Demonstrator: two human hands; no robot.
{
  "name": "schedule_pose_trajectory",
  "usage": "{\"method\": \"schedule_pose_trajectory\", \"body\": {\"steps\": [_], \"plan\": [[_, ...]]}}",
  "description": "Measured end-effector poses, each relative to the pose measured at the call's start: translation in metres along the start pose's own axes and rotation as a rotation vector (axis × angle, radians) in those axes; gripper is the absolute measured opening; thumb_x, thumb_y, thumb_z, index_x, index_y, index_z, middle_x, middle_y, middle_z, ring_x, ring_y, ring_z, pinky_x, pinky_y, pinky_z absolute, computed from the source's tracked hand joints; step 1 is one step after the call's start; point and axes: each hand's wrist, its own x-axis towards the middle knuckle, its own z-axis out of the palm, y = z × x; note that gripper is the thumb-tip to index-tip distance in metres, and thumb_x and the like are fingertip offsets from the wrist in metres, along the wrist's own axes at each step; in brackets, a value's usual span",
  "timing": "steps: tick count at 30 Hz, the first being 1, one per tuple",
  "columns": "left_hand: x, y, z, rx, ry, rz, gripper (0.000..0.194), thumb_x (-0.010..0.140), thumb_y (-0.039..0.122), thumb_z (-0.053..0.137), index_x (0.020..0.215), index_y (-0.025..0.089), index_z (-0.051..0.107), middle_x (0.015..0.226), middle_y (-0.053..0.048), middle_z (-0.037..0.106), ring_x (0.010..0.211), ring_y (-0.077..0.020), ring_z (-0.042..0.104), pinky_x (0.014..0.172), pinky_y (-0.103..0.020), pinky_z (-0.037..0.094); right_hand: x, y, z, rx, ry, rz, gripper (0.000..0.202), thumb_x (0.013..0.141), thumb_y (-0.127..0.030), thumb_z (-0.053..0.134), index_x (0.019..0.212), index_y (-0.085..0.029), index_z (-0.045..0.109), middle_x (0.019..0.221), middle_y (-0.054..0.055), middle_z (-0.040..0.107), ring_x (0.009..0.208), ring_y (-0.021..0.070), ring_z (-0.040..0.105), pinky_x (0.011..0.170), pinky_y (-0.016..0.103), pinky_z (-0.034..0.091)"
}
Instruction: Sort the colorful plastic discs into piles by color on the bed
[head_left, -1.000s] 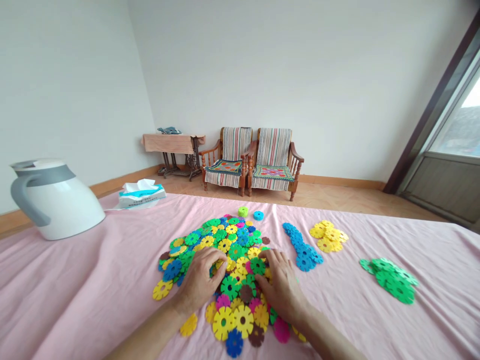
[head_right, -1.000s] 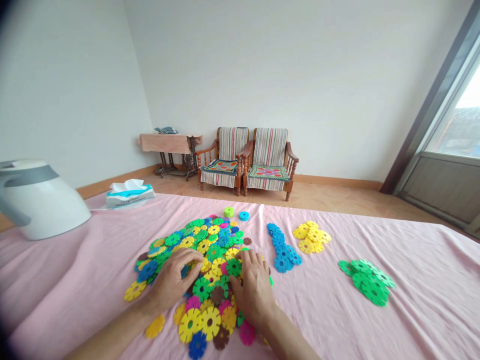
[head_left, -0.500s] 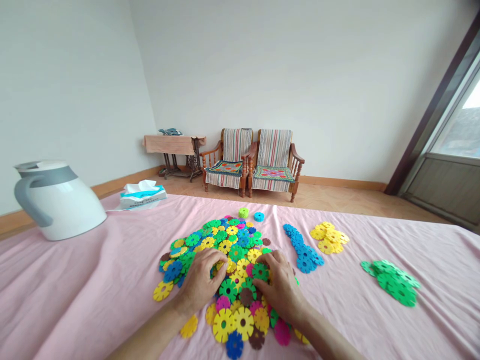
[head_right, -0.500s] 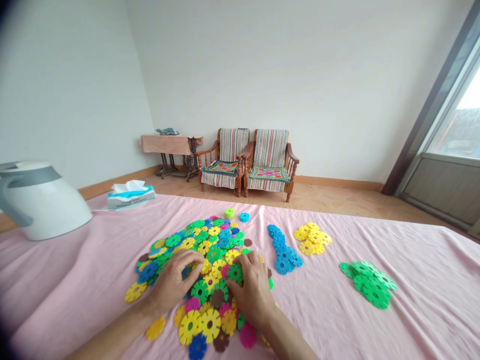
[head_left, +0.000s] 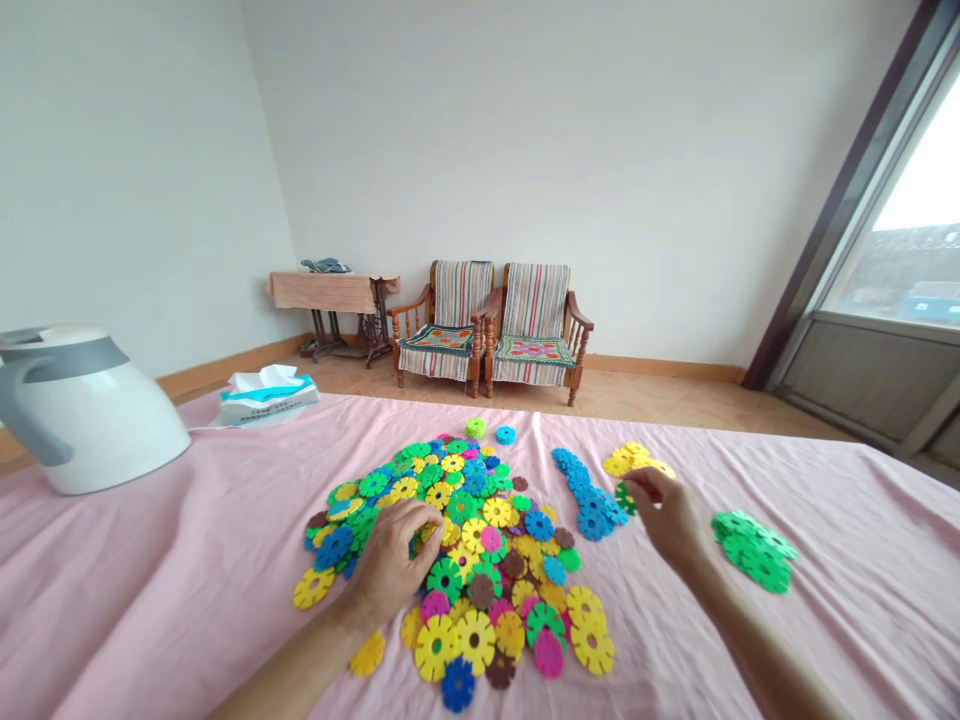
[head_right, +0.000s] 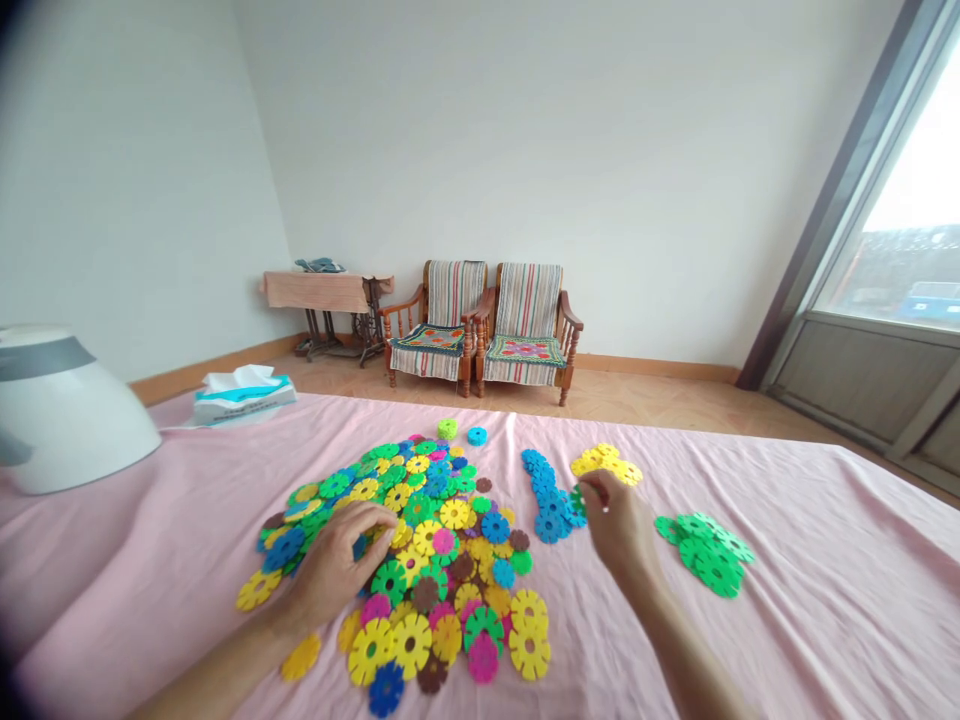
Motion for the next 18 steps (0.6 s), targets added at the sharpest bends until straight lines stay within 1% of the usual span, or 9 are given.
{"method": "schedule_pose_trajectory", "body": {"steps": [3, 5, 8, 11, 13, 14, 16, 18], "plan": [[0.001, 0.000, 0.000, -0.004, 0.012, 0.010, 0.010, 0.087, 0.023, 0.054, 0.083, 0.023, 0.063, 0.086, -0.003, 0.069, 0.086, -0.0211, 0.063, 0.080, -0.035, 0.049, 0.013, 0.043, -0.041, -0.144, 0.127, 0.164, 0.033, 0.082, -0.044, 0.042, 0.082, -0.022, 0.067, 0.079, 0.016, 0.067, 0.073, 0.0310, 0.062, 0.064, 0.042, 0.040], [0.001, 0.000, 0.000, -0.008, 0.019, 0.018, 0.010, 0.087, 0.023, 0.054, 0.083, 0.023, 0.063, 0.086, -0.003, 0.069, 0.085, -0.0212, 0.063, 0.079, -0.035, 0.049, 0.016, 0.070, -0.063, -0.239, 0.193, 0.310, 0.030, 0.079, -0.044, 0.045, 0.081, -0.026, 0.068, 0.078, 0.018, 0.066, 0.071, 0.0325, 0.062, 0.061, 0.044, 0.038], [0.001, -0.002, 0.001, -0.013, 0.024, 0.021, 0.010, 0.087, 0.023, 0.054, 0.083, 0.022, 0.063, 0.085, -0.003, 0.069, 0.085, -0.0212, 0.064, 0.079, -0.034, 0.050, 0.015, 0.103, -0.082, -0.346, 0.240, 0.506, 0.023, 0.070, -0.043, 0.052, 0.077, -0.030, 0.070, 0.078, 0.020, 0.066, 0.067, 0.0323, 0.062, 0.058, 0.045, 0.036], [0.000, -0.003, 0.001, -0.010, 0.018, 0.020, 0.010, 0.087, 0.023, 0.054, 0.083, 0.023, 0.063, 0.086, -0.003, 0.069, 0.085, -0.0212, 0.064, 0.079, -0.034, 0.050, 0.013, 0.122, -0.090, -0.392, 0.283, 0.585, 0.026, 0.069, -0.041, 0.051, 0.080, -0.030, 0.072, 0.082, 0.022, 0.067, 0.075, 0.0370, 0.063, 0.061, 0.050, 0.035], [0.000, -0.004, 0.001, -0.010, 0.013, 0.018, 0.010, 0.087, 0.023, 0.053, 0.083, 0.023, 0.063, 0.086, -0.003, 0.069, 0.086, -0.0213, 0.064, 0.079, -0.034, 0.050, 0.012, 0.126, -0.091, -0.397, 0.329, 0.577, 0.032, 0.070, -0.040, 0.047, 0.088, -0.030, 0.072, 0.088, 0.022, 0.068, 0.083, 0.0405, 0.062, 0.065, 0.054, 0.035], [0.000, -0.004, 0.001, -0.010, 0.009, 0.016, 0.010, 0.088, 0.023, 0.053, 0.084, 0.023, 0.062, 0.086, -0.003, 0.069, 0.086, -0.0214, 0.063, 0.079, -0.035, 0.050, 0.013, 0.125, -0.090, -0.382, 0.347, 0.547, 0.035, 0.071, -0.040, 0.045, 0.091, -0.029, 0.072, 0.089, 0.021, 0.069, 0.084, 0.0413, 0.062, 0.066, 0.054, 0.036], [0.000, -0.004, 0.001, -0.012, -0.001, 0.010, 0.010, 0.088, 0.023, 0.053, 0.084, 0.022, 0.062, 0.087, -0.003, 0.068, 0.087, -0.0215, 0.063, 0.080, -0.036, 0.049, 0.015, 0.119, -0.082, -0.323, 0.359, 0.437, 0.039, 0.074, -0.041, 0.042, 0.095, -0.024, 0.071, 0.088, 0.021, 0.069, 0.083, 0.0407, 0.062, 0.067, 0.052, 0.040], [0.000, -0.002, 0.001, -0.015, -0.012, -0.003, 0.010, 0.089, 0.023, 0.052, 0.085, 0.022, 0.061, 0.088, -0.004, 0.068, 0.088, -0.0217, 0.062, 0.082, -0.036, 0.048, 0.018, 0.105, -0.068, -0.253, 0.325, 0.296, 0.040, 0.076, -0.041, 0.041, 0.094, -0.019, 0.070, 0.081, 0.019, 0.069, 0.078, 0.0375, 0.064, 0.066, 0.048, 0.043]]}}
